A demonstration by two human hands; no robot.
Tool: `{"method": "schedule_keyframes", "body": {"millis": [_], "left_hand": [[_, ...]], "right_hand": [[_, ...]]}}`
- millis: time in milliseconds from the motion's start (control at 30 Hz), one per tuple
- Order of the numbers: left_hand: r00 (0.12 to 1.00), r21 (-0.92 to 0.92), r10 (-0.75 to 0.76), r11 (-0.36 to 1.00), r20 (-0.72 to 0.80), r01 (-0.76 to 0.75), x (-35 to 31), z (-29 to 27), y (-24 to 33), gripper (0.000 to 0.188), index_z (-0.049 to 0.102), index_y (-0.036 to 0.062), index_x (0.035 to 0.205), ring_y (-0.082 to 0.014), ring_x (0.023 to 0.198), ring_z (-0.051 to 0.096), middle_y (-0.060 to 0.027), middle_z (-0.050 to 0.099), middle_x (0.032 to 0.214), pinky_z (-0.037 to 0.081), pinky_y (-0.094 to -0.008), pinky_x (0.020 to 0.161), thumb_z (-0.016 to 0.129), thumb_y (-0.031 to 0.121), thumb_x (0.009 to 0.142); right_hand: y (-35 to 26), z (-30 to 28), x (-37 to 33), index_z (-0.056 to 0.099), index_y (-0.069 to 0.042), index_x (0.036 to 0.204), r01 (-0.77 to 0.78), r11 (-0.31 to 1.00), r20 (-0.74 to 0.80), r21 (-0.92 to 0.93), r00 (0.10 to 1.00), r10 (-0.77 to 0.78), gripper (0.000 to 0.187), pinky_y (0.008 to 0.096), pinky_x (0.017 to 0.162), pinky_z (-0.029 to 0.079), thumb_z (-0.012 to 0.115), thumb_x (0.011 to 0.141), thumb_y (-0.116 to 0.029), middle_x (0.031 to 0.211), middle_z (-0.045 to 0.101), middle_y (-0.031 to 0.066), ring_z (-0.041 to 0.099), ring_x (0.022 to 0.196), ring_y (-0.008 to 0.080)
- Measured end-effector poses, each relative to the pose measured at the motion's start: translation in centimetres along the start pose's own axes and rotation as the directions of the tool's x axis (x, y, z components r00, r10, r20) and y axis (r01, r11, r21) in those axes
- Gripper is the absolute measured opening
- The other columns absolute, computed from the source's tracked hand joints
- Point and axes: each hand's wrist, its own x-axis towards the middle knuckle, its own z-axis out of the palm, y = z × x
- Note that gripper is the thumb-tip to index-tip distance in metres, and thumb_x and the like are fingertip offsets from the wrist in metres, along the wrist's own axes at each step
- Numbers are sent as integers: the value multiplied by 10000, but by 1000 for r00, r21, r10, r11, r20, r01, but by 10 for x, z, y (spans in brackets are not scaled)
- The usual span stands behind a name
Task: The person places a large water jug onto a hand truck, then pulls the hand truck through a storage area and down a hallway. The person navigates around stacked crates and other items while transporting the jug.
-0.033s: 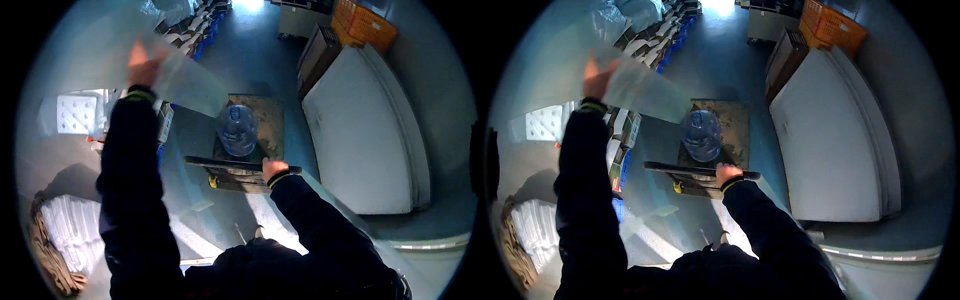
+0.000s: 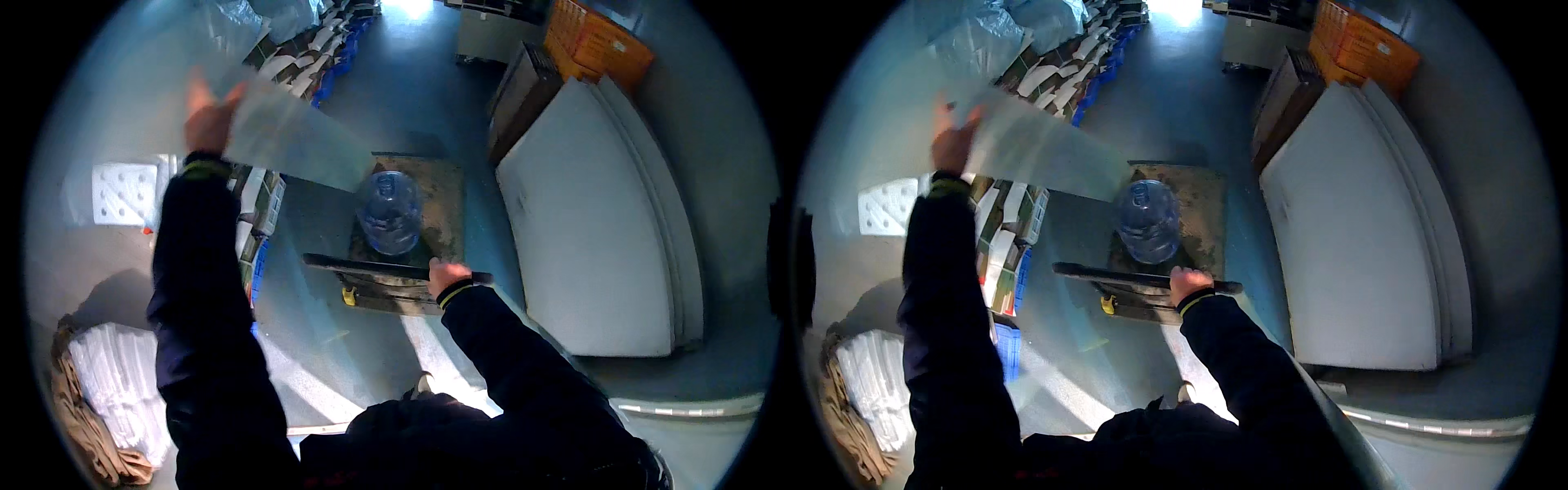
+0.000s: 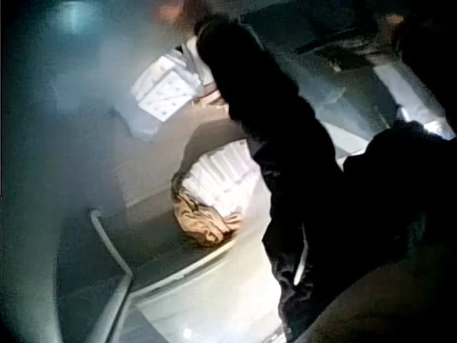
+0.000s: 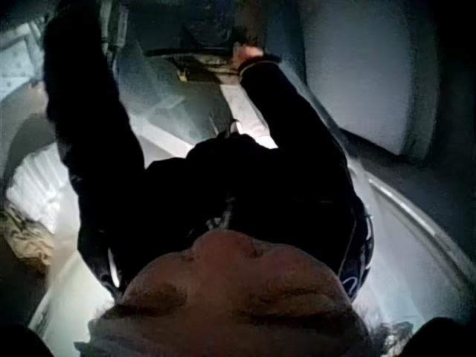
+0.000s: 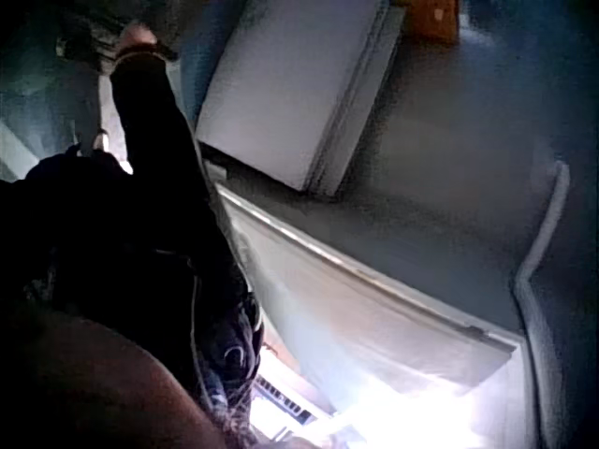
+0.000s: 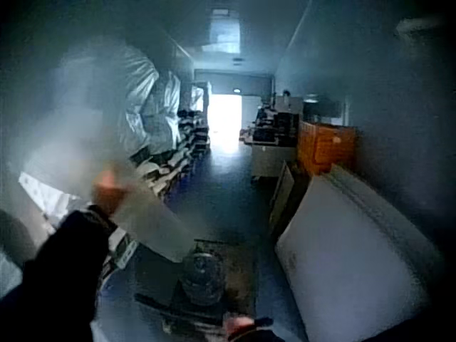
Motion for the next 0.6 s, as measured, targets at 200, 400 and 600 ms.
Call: {"method": "schedule_keyframes", "body": {"millis": [200,400,600], "left_hand": [[734,580,212,761,-646,290,-9,-183,-213,622,487,-33,1090,-309,935,560,-203,548,1068,451,-362,799,656,437,718],[835,257,95,965,-542,56,-139,58,-204,648,441,-32,1125,-297,993,509,-196,505,1094,410,-389,843,695,371,685],[798,-344,366,914,479,-214,-102,328,-107,826,434,49,1183,-334,1091,416,-166,440,1191,328,-441,909,773,407,520]], "right_hand": [[-70,6,124,546,-98,800,115,991,-169,74,980,-102,112,408,643,451,523,715,-168,744,604,97,600,709,279],[15,33,185,560,-89,706,98,990,-273,104,960,-67,195,415,578,455,649,621,-240,661,579,114,577,675,314],[136,9,304,571,-125,687,161,986,-318,38,937,-141,162,422,518,441,652,588,-225,592,558,80,565,584,302]]}}
